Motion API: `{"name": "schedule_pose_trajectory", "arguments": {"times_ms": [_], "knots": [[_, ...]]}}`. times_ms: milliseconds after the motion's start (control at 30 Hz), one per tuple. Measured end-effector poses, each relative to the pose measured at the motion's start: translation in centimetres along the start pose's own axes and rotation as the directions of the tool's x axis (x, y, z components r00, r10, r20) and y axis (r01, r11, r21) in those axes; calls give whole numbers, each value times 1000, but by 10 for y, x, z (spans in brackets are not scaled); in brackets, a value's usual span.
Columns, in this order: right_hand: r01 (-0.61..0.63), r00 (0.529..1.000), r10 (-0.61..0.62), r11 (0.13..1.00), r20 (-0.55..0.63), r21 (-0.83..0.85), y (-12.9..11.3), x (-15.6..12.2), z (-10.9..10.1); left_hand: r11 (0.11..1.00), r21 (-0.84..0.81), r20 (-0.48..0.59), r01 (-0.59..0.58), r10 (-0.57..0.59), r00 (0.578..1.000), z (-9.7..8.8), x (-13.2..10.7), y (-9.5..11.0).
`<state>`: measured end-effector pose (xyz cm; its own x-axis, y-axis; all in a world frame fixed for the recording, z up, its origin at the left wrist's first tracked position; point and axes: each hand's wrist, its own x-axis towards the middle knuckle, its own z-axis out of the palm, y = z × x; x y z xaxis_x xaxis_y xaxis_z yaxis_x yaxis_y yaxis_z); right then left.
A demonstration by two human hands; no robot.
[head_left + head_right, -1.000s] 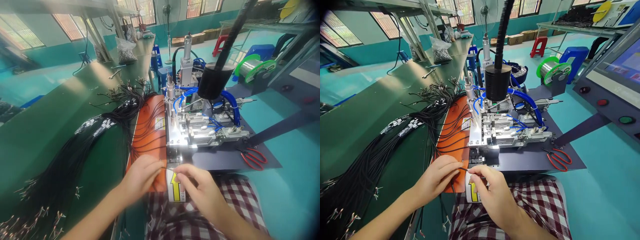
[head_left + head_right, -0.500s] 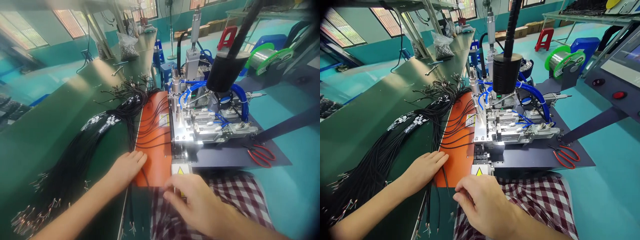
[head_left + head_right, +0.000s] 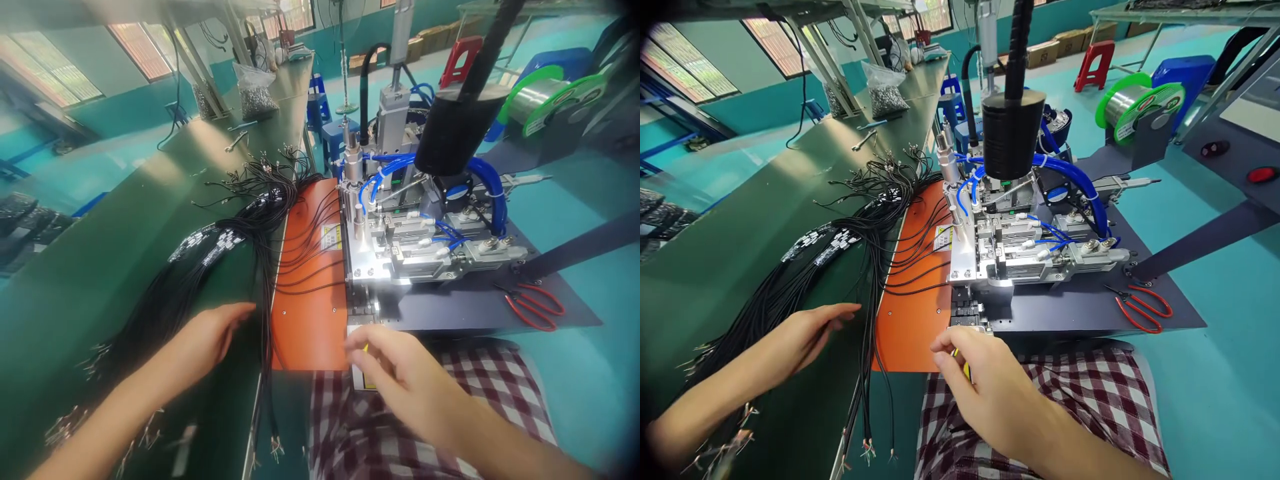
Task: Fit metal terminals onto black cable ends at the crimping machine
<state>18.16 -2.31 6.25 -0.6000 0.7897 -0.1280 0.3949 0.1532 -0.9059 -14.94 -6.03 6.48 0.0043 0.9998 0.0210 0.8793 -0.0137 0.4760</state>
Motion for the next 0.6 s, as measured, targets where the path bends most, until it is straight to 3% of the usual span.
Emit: {"name": "schedule_pose_trajectory", "arguments": {"times_ms": [100, 200, 300, 367, 433, 500, 567, 600], "knots": [[14, 995, -6, 997, 102, -74, -13, 13, 7, 999, 6, 116, -47, 46, 992, 17, -5, 9], [44, 972, -7, 987, 234, -154, -26, 28, 14, 998, -17, 138, -59, 61, 988, 27, -10, 16], [39, 959, 20, 979, 284, -199, -32, 46, 25, 994, -99, 128, -46, 59, 990, 22, -11, 13], [-2, 958, 38, 992, 284, -123, -31, 61, 36, 984, -176, 96, -38, 55, 994, 12, -10, 10], [-106, 943, 104, 994, 317, -13, -30, 77, 50, 922, -387, 20, 29, -23, 1000, 1, -9, 8], [-133, 930, 122, 991, 346, 9, -30, 92, 66, 782, -617, -48, 92, -154, 987, -7, -10, 10], [-128, 932, 123, 992, 341, -8, -34, 104, 79, 666, -739, -83, 106, -245, 966, -12, -12, 12], [-119, 937, 120, 993, 328, -23, -36, 108, 83, 658, -746, -94, 103, -257, 962, -15, -13, 12]]}}
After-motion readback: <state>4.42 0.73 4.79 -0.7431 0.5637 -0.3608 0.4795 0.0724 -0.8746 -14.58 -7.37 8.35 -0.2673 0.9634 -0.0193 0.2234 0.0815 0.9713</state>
